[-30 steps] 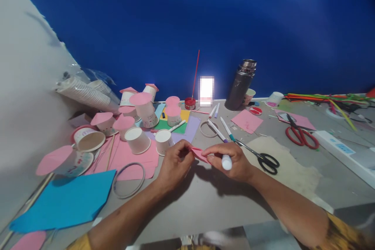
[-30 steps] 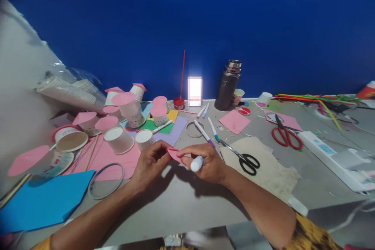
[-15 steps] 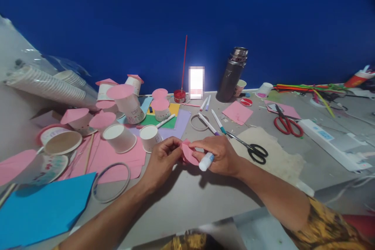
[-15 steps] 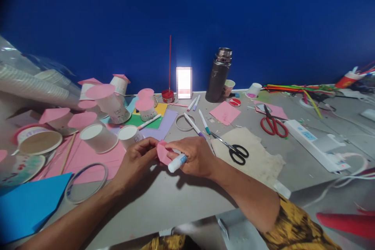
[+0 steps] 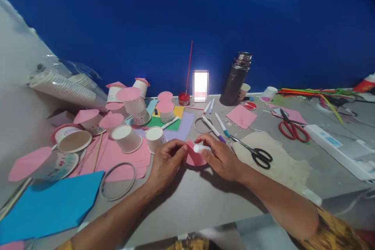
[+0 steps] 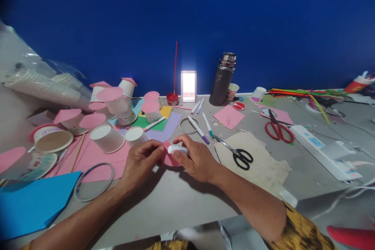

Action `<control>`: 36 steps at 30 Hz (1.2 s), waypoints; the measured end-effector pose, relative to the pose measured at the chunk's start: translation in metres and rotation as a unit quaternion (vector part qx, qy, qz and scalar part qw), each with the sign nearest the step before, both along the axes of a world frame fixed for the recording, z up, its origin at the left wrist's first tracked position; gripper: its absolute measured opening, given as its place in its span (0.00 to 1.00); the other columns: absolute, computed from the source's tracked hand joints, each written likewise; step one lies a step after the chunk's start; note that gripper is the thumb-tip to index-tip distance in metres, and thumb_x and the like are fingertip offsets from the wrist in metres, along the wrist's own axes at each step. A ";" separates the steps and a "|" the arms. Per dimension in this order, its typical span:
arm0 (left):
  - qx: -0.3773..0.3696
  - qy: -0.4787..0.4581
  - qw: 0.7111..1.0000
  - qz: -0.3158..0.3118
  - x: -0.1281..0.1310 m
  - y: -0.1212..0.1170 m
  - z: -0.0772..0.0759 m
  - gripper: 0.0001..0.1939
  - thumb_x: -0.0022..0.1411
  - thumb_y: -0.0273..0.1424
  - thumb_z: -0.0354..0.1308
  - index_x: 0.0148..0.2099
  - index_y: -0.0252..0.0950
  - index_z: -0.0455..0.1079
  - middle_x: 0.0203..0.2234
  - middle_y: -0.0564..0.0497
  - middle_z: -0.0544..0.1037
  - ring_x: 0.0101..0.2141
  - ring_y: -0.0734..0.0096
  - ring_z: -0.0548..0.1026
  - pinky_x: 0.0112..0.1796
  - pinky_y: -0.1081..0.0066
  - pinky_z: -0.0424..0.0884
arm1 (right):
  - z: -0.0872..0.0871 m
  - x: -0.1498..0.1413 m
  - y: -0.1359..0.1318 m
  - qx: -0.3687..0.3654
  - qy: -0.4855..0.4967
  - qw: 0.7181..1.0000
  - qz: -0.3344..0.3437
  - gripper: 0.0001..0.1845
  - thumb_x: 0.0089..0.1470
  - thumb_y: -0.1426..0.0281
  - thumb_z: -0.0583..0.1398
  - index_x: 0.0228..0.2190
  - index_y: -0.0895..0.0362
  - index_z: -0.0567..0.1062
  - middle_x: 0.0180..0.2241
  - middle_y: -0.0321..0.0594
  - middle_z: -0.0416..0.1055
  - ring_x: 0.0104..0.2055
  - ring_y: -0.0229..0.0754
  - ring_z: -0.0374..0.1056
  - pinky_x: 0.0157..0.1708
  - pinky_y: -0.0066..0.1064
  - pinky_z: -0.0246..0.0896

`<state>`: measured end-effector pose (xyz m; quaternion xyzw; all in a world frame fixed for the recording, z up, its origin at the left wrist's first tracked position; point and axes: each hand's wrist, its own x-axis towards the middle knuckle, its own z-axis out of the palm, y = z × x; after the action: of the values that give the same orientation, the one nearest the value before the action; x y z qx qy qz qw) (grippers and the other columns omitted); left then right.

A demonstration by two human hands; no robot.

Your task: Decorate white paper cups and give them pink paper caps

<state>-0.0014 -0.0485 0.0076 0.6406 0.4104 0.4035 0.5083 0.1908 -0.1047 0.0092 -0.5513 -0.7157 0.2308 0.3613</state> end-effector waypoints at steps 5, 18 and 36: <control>0.005 0.000 1.000 0.015 -0.001 0.000 -0.002 0.10 0.59 0.35 0.60 0.29 0.36 0.76 0.18 0.54 0.73 0.20 0.74 0.69 0.23 0.74 0.64 | -0.004 -0.001 0.003 0.026 0.020 0.999 -0.007 0.18 0.71 0.59 0.47 0.42 0.55 0.72 0.32 0.37 0.75 0.33 0.40 0.69 0.34 0.31 0.60; 0.214 0.060 0.975 0.009 -0.006 0.003 -0.012 0.09 0.64 0.31 0.58 0.38 0.38 0.81 0.29 0.49 0.82 0.30 0.68 0.77 0.34 0.70 0.71 | -0.014 -0.002 0.006 0.182 -0.098 0.977 -0.057 0.12 0.69 0.62 0.54 0.42 0.55 0.74 0.36 0.43 0.79 0.37 0.44 0.74 0.37 0.33 0.64; 0.264 0.111 0.957 -0.052 -0.007 0.001 -0.010 0.12 0.67 0.27 0.55 0.39 0.36 0.81 0.26 0.50 0.80 0.27 0.72 0.75 0.31 0.73 0.68 | -0.006 0.001 0.002 0.303 -0.211 0.928 -0.052 0.06 0.66 0.67 0.60 0.39 0.56 0.76 0.30 0.41 0.73 0.32 0.42 0.70 0.32 0.32 0.61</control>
<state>-0.0080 -0.0476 -0.0022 0.8129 0.3096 0.3970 0.2929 0.1918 -0.1030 0.0029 -0.4881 -0.7816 -0.1373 0.3633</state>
